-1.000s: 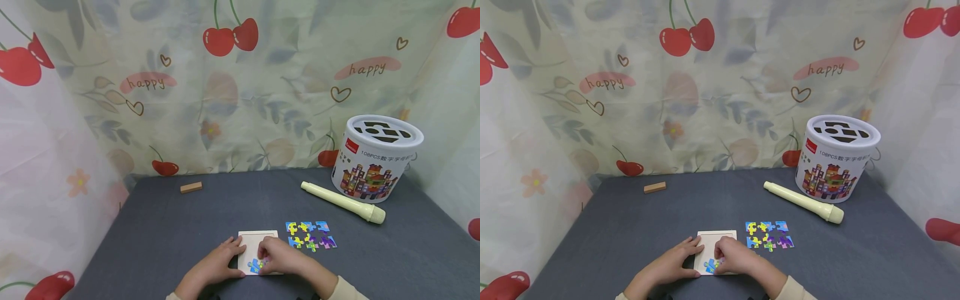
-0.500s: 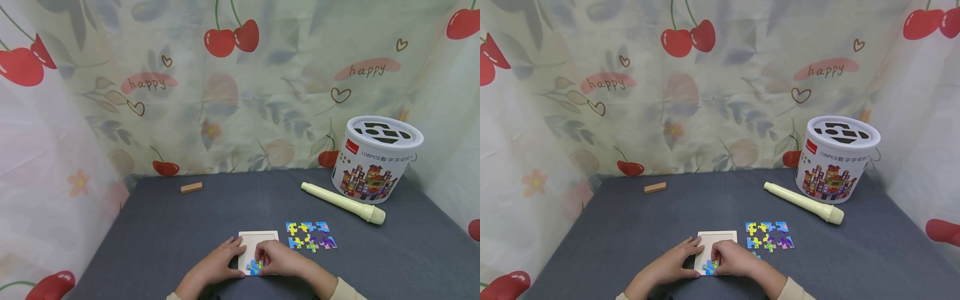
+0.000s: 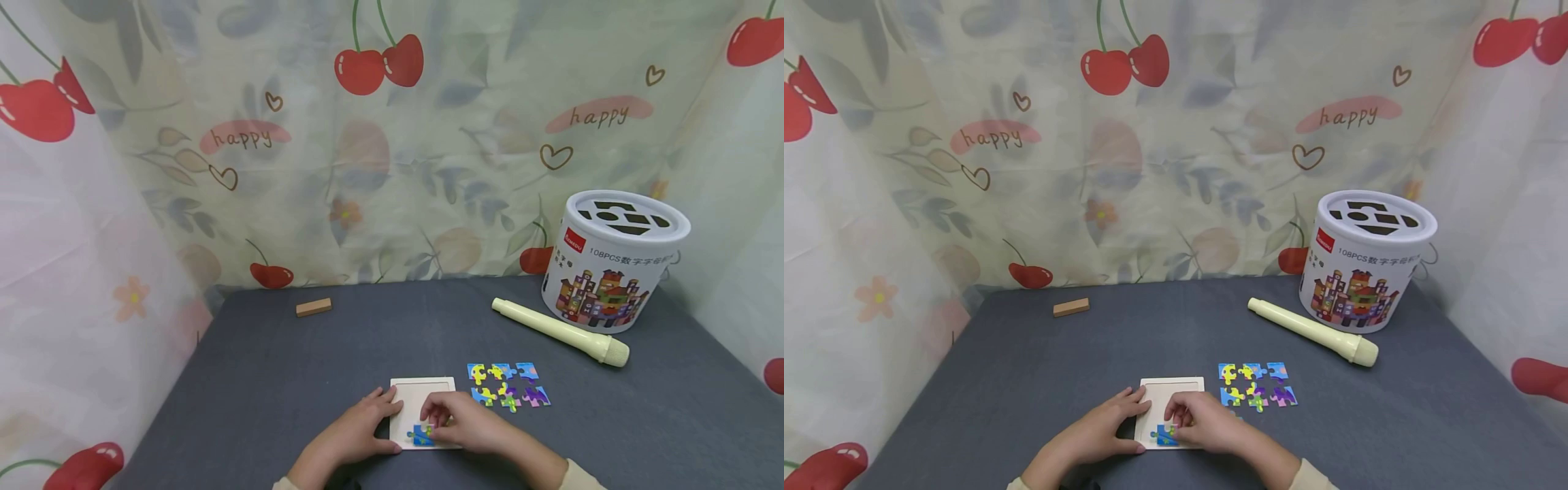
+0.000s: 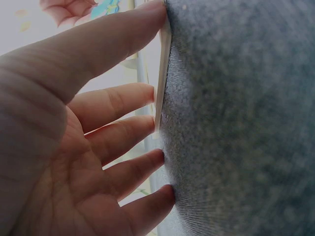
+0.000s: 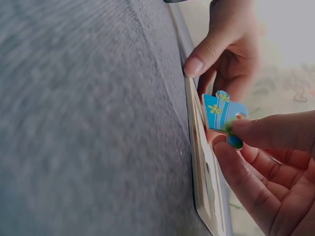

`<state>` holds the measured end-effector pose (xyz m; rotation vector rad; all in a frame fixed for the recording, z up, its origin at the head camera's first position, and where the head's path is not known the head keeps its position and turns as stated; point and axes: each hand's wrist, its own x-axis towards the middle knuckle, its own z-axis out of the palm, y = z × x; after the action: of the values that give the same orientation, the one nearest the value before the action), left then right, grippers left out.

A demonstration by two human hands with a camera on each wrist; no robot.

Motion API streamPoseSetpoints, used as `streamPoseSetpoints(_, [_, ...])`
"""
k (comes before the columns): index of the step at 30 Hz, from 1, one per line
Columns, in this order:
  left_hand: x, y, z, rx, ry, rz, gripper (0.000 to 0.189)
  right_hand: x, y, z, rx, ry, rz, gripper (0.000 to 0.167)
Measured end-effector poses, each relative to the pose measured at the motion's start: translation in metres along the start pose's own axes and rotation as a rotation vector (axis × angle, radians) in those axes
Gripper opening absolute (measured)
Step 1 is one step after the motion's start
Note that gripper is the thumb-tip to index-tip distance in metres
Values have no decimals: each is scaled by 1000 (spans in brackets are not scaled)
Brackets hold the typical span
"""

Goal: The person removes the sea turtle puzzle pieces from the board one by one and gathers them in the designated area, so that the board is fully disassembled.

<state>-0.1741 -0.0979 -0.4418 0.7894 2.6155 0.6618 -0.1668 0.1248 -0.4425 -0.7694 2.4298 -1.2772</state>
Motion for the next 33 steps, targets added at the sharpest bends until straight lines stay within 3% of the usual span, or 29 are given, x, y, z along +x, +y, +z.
streamPoseSetpoints(10, [1,1,0,1,-11,-17,65,-15,9,-14,5,22,30,14])
streamPoseSetpoints(25, [4,1,1,-3,-32,-58,68,-45,30,-39,203,20,46,13])
streamPoseSetpoints(33, [4,1,1,-15,-36,-61,67,-58,39,-49,244,48,67,18])
